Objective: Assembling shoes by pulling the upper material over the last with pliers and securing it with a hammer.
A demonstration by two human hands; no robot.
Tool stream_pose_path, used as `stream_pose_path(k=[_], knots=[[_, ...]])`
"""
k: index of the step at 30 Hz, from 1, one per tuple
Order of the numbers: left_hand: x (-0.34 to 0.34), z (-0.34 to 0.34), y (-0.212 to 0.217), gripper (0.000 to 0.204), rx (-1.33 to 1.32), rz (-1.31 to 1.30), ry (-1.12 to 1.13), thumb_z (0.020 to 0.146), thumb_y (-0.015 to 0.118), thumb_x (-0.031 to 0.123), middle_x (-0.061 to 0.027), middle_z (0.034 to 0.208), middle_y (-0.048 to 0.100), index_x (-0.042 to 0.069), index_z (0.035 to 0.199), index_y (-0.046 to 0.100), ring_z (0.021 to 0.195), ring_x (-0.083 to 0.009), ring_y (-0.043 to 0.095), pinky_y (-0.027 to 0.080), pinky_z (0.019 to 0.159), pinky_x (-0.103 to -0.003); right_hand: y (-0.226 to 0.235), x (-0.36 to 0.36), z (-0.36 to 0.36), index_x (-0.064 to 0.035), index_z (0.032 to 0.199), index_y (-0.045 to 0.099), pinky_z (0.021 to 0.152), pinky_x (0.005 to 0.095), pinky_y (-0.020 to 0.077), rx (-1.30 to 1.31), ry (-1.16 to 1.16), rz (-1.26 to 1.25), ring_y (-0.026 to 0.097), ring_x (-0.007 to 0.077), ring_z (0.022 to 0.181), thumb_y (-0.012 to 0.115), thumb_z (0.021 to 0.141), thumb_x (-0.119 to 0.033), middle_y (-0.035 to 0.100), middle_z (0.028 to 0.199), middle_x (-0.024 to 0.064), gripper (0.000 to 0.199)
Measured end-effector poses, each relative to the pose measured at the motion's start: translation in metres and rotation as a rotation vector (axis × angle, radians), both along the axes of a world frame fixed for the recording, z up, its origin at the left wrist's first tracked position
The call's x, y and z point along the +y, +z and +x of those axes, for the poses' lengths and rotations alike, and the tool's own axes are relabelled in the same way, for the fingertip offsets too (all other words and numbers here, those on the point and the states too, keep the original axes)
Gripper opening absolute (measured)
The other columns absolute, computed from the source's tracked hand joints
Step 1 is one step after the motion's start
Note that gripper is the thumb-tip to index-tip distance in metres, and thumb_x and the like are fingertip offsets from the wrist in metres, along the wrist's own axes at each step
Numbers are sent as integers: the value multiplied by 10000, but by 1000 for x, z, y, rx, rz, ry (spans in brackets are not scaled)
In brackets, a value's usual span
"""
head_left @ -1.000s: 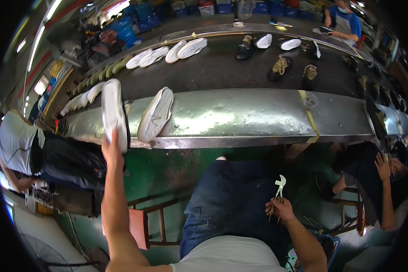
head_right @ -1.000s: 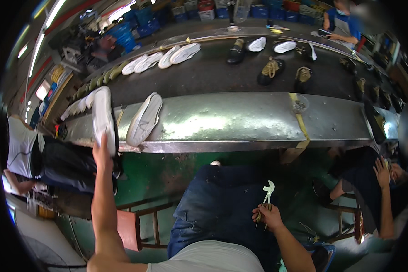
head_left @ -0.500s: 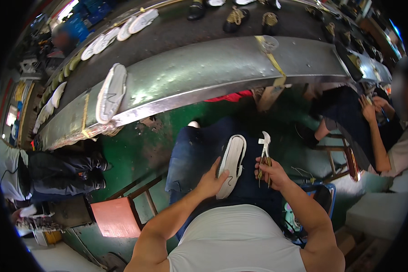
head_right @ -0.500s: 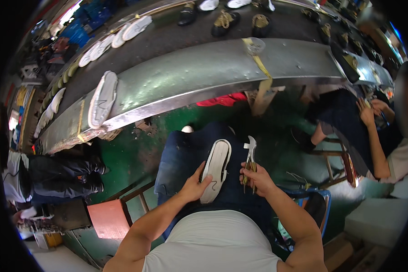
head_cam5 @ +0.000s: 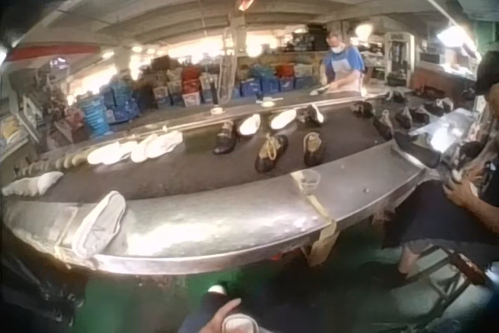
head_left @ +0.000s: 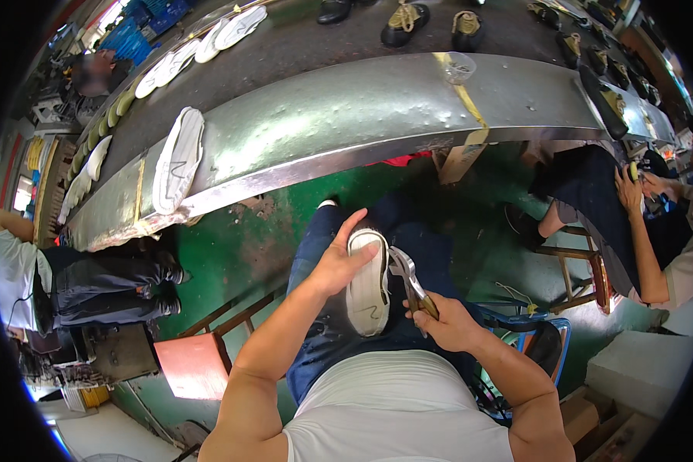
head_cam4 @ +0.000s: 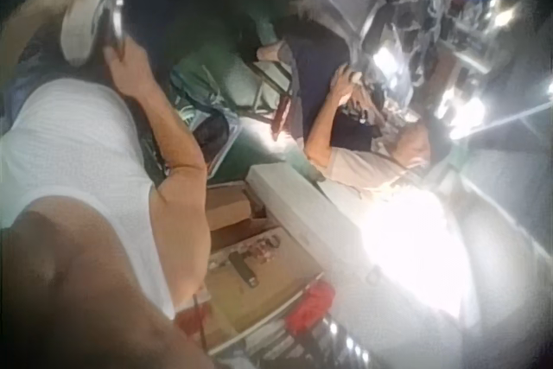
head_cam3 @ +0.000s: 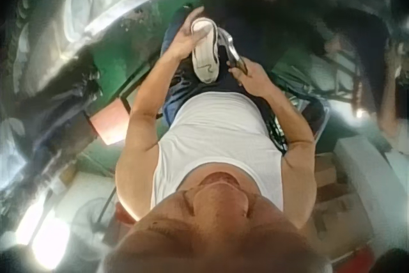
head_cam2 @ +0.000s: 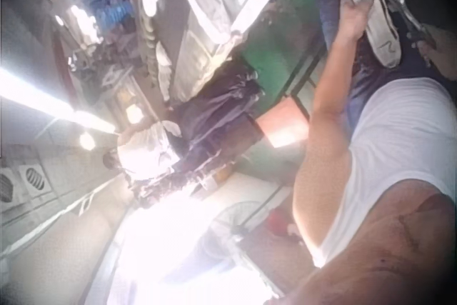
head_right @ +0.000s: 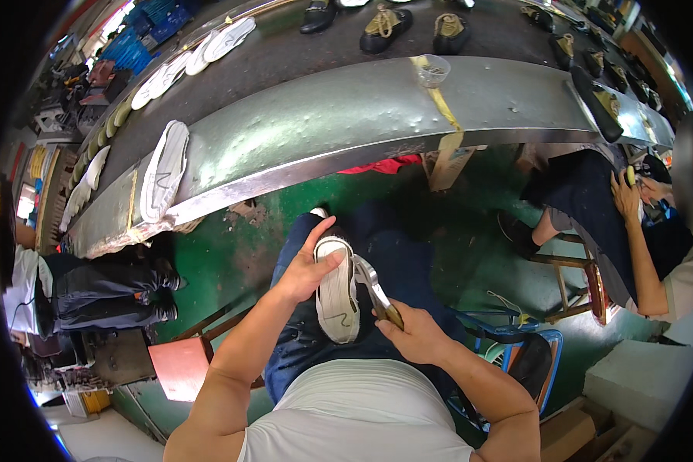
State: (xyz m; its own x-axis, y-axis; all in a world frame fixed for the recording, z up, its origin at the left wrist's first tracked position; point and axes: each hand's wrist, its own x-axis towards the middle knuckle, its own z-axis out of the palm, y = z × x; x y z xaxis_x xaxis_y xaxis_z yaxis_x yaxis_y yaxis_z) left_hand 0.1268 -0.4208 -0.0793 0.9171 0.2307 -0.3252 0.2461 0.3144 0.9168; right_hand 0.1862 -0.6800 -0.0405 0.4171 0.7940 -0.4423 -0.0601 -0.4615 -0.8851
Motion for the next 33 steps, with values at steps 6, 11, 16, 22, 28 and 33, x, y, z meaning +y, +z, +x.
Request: stream_pose_path(k=[6,11,16,22,28,33], knots=[[10,-39,10,552,-160,162,-87,1062,476,302,-61,1240,544,136,1531,240,1191,-158,479,351,1079,-318,11,33,-3,-16,1209,570,726,301,515,169,86,52,632,148,786,576,975,-176,662,920,74,283],[18,-50,21,531,-85,316,-63,1041,532,275,-74,1256,559,106,1501,328,1168,-157,514,391,1042,-295,6,46,-2,-16,1154,579,652,295,504,289,82,187,595,125,692,562,983,-182,617,810,27,239],[19,-55,-1,456,-116,399,102,1011,604,201,-31,1140,599,75,1425,462,1054,-123,540,425,967,-272,5,64,14,21,1077,589,674,384,524,-89,217,-75,630,279,682,578,978,-196,650,794,117,239],[31,-59,-20,450,-155,182,172,982,636,123,-29,1163,598,78,1406,494,1067,-106,535,430,965,-269,-62,80,-3,47,1051,598,737,453,531,-676,75,209,661,406,828,610,958,-191,659,889,220,256],[19,-62,1,444,-165,-26,209,971,649,132,-37,1200,615,94,1393,515,1101,-116,558,454,975,-274,-16,61,-8,50,1183,549,747,463,540,-779,219,54,658,422,869,617,938,-164,658,987,224,332],[14,-56,-3,581,-162,22,259,932,687,90,-74,1332,555,56,1452,432,1198,-161,537,426,1039,-315,19,41,8,30,1194,543,717,412,524,-482,402,132,649,373,804,620,927,-127,645,935,214,320]])
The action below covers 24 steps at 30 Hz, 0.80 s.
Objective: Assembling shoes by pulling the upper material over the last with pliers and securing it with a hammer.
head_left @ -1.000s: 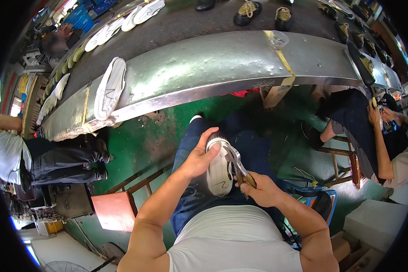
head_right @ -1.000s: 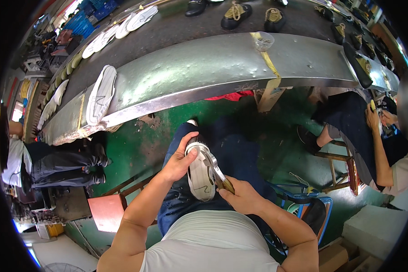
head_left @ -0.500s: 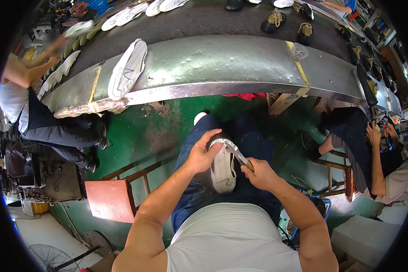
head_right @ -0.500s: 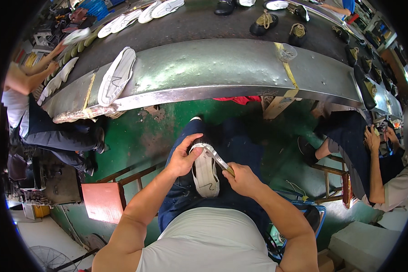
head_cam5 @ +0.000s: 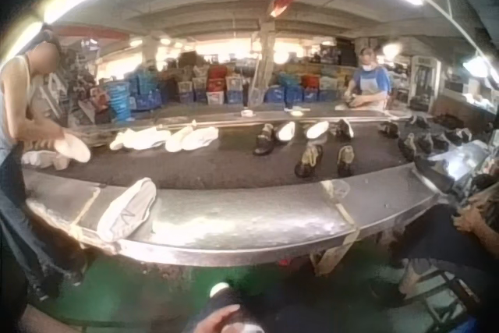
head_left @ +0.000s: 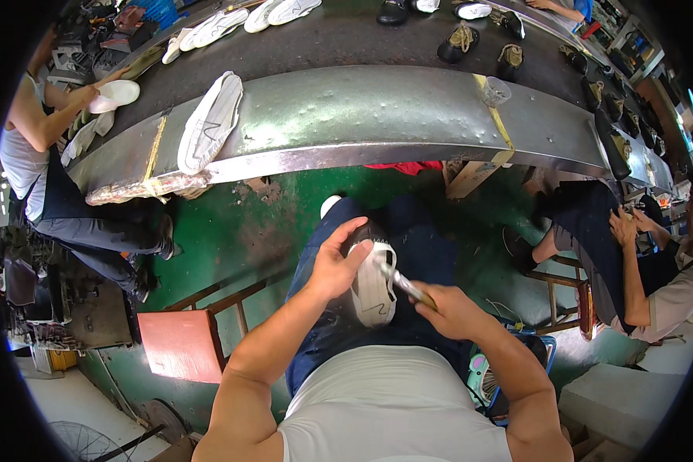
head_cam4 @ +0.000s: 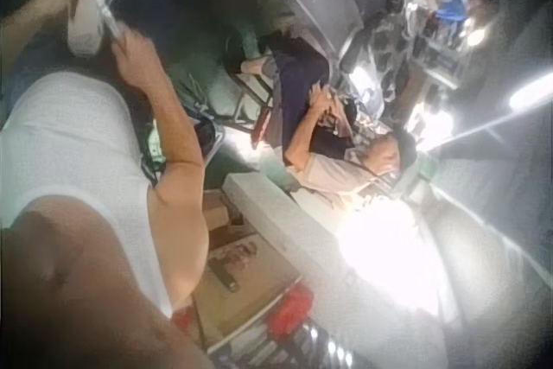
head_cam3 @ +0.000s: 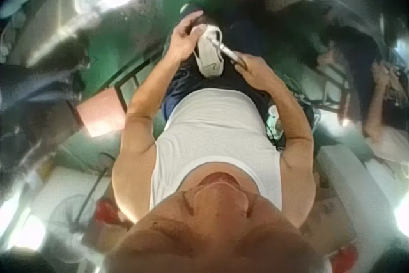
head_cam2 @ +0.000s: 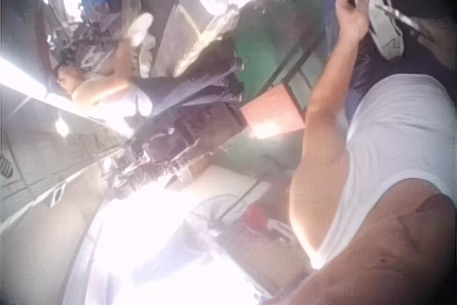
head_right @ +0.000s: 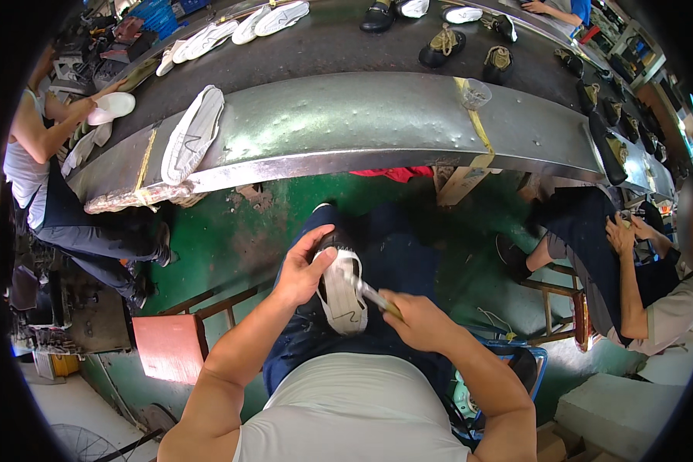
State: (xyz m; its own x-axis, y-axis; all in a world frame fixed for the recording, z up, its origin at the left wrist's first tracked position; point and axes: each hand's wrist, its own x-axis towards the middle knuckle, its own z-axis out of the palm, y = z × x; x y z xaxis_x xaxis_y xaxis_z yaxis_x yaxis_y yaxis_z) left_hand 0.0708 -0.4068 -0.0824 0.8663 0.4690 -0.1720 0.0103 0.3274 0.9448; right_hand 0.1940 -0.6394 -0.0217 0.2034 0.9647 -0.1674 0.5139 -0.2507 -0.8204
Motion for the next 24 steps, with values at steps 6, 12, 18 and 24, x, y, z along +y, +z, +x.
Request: stream_pose_path(k=[6,12,18,24], knots=[[-25,-21,46,857,-391,576,-266,839,757,57,-223,1517,395,-33,1525,251,1388,-311,438,355,1133,-399,-26,-28,-13,-9,1161,523,865,344,473,267,-421,422,606,187,957,619,945,-130,644,1064,110,266],[-61,-43,42,997,-426,899,-236,716,871,98,-260,1474,369,8,1528,300,1309,-434,460,415,1069,-432,-33,23,-10,-13,1186,459,995,391,456,556,-203,584,599,230,1121,554,981,-166,619,1233,201,273],[-76,-60,33,928,-196,1056,-82,681,900,199,-244,1269,445,-51,1406,378,1091,-384,546,520,892,-435,-35,29,-16,-12,1199,461,938,397,502,445,-213,615,650,249,1035,566,963,-143,648,1164,189,290],[-83,-59,32,939,-81,1049,-34,677,899,349,-267,1230,434,-57,1339,372,1021,-415,578,564,766,-469,-35,42,-17,-15,1174,484,888,370,517,437,-242,532,668,229,949,583,949,-139,679,1050,145,276]])
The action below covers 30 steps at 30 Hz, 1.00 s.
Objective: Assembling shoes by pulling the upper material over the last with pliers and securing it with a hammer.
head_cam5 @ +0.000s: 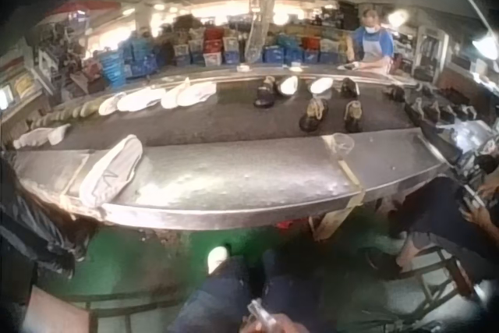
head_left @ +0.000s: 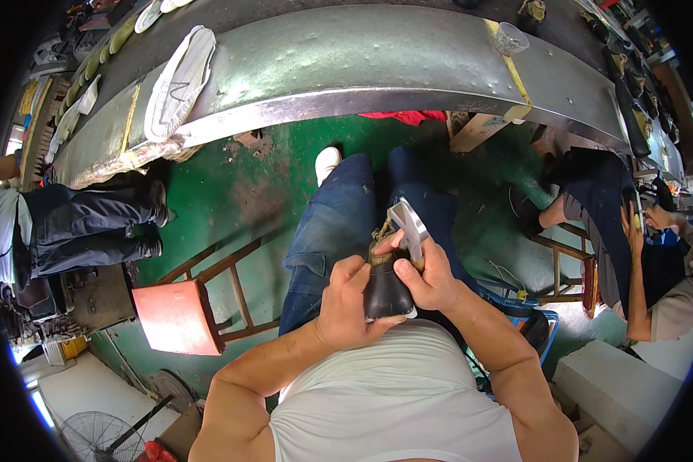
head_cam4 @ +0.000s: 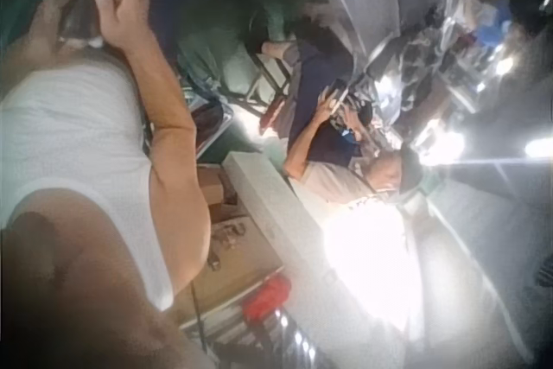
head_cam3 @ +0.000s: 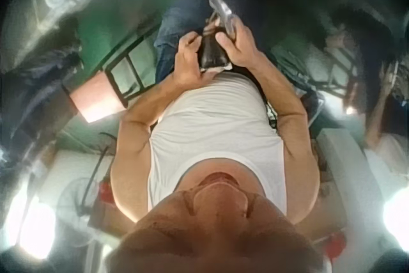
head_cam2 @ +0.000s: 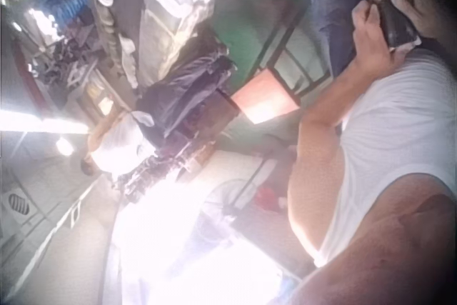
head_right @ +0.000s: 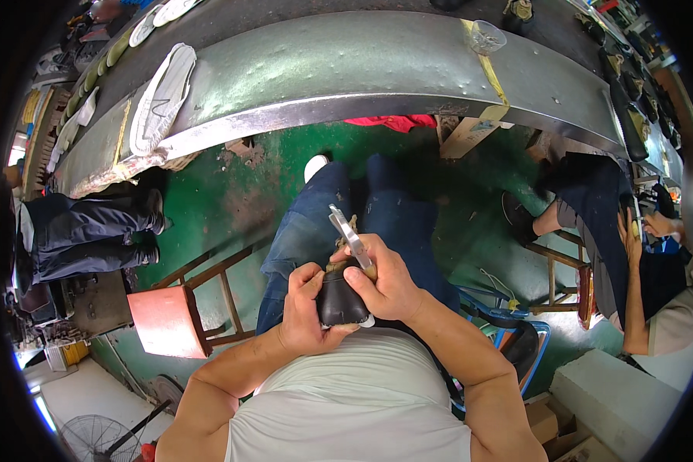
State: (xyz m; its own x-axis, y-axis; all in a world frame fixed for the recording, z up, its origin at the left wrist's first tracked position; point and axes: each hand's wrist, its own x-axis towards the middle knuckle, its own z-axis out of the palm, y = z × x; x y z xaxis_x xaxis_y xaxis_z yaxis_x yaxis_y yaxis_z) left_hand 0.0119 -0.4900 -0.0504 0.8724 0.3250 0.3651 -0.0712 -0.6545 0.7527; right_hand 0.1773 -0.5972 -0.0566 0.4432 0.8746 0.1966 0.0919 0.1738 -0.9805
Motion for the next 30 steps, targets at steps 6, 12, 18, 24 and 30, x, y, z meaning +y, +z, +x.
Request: stream_pose_path(k=[6,12,18,24,30], knots=[[-3,4,2,900,153,-25,86,716,860,410,-282,1228,426,-72,1322,401,1016,-423,579,568,757,-468,5,14,14,-14,1120,525,857,353,514,26,61,-99,657,209,929,586,956,-162,671,1014,121,229],[14,23,-43,978,-55,-73,37,712,886,230,-267,1385,422,7,1472,312,1287,-468,447,392,1100,-444,-3,16,32,-11,1113,545,845,349,516,5,-20,-75,668,208,922,559,999,-245,680,998,124,261],[36,45,-41,771,272,-417,-46,882,744,200,-233,1461,447,10,1506,334,1359,-354,460,385,1116,-390,-37,-20,31,25,1084,527,642,290,522,110,-302,-372,681,183,723,489,1043,-404,665,854,129,433],[34,65,-45,399,499,-451,83,1043,488,306,-190,1120,670,13,1297,583,1031,-294,644,489,933,-373,-74,-38,9,43,1115,521,734,324,543,86,-374,-643,667,214,817,817,769,-362,658,951,140,609],[53,61,-61,291,680,-858,-56,1021,509,182,-49,1024,708,23,1228,639,943,-125,666,528,801,-280,-60,-52,25,53,1115,500,589,303,535,332,-193,-693,630,145,640,800,742,-114,626,900,106,507]])
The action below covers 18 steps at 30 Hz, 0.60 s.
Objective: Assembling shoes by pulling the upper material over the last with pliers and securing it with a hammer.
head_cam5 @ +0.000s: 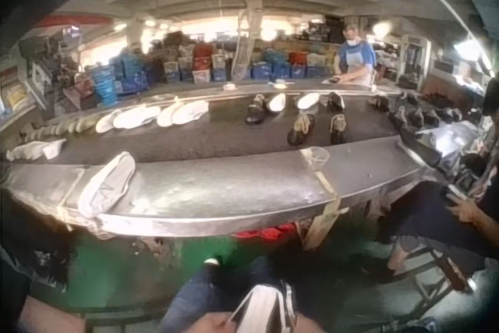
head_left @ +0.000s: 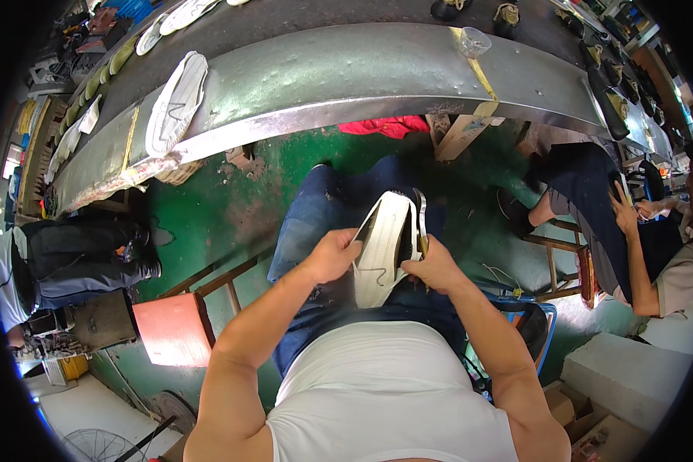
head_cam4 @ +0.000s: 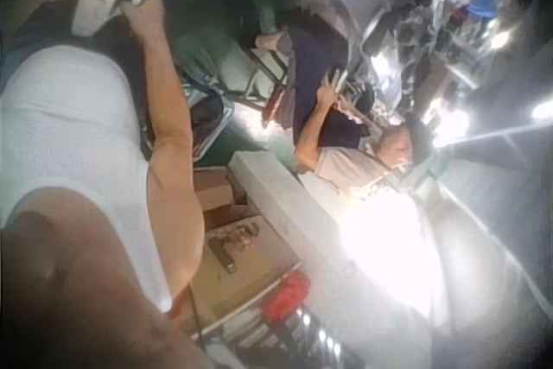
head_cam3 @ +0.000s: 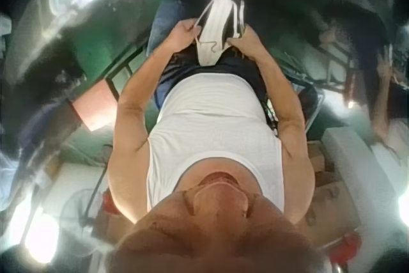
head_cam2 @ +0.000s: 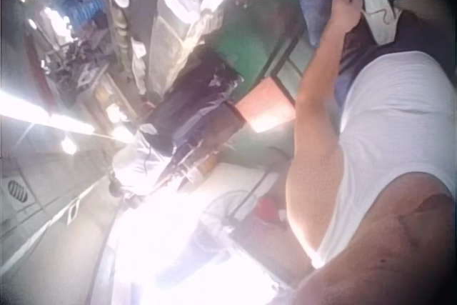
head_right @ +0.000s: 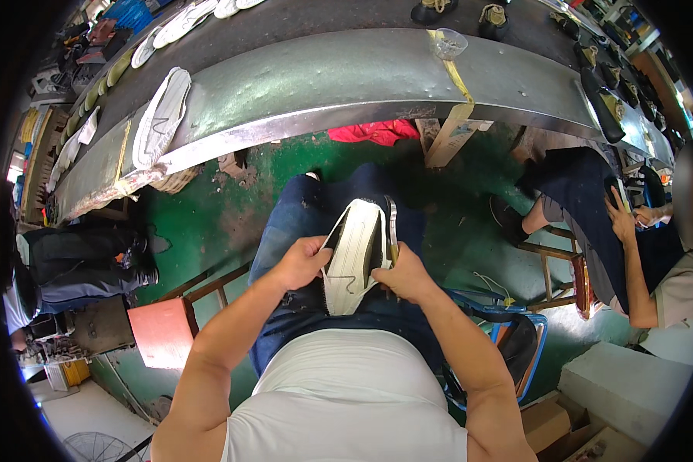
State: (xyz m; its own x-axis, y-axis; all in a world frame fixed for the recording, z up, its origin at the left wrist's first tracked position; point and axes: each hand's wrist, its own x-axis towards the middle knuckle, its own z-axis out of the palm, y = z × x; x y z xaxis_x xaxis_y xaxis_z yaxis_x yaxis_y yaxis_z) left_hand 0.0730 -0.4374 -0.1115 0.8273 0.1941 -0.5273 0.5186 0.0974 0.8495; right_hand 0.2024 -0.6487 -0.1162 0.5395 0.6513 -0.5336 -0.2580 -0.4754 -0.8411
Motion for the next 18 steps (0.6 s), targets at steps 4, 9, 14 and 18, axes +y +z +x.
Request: stream_pose_path(k=[4,9,14,18], knots=[[9,-1,10,579,24,-532,-94,864,574,-21,-52,1228,648,71,1432,508,1067,-160,637,511,932,-313,18,-13,6,23,1174,501,613,283,518,117,-1,-88,606,135,673,727,838,-140,620,898,81,437],[-23,-26,-7,950,-203,-221,-134,823,692,31,-176,1526,398,38,1584,123,1394,-246,407,298,1166,-344,66,-59,-1,7,1283,499,702,315,515,144,6,-36,605,163,817,646,928,-162,623,972,90,420],[-42,-34,-15,909,-56,-122,-118,872,634,-32,-162,1567,315,11,1579,65,1444,-216,309,224,1192,-330,89,-51,1,53,1328,488,852,406,507,-602,685,-125,634,353,985,623,901,-125,624,1084,235,481],[-46,-34,-23,822,-117,-274,-55,939,572,107,-166,1574,306,10,1581,67,1449,-235,314,243,1187,-349,93,-34,8,67,1282,516,878,438,510,-889,813,-190,633,390,999,605,861,-75,640,1062,242,453]])
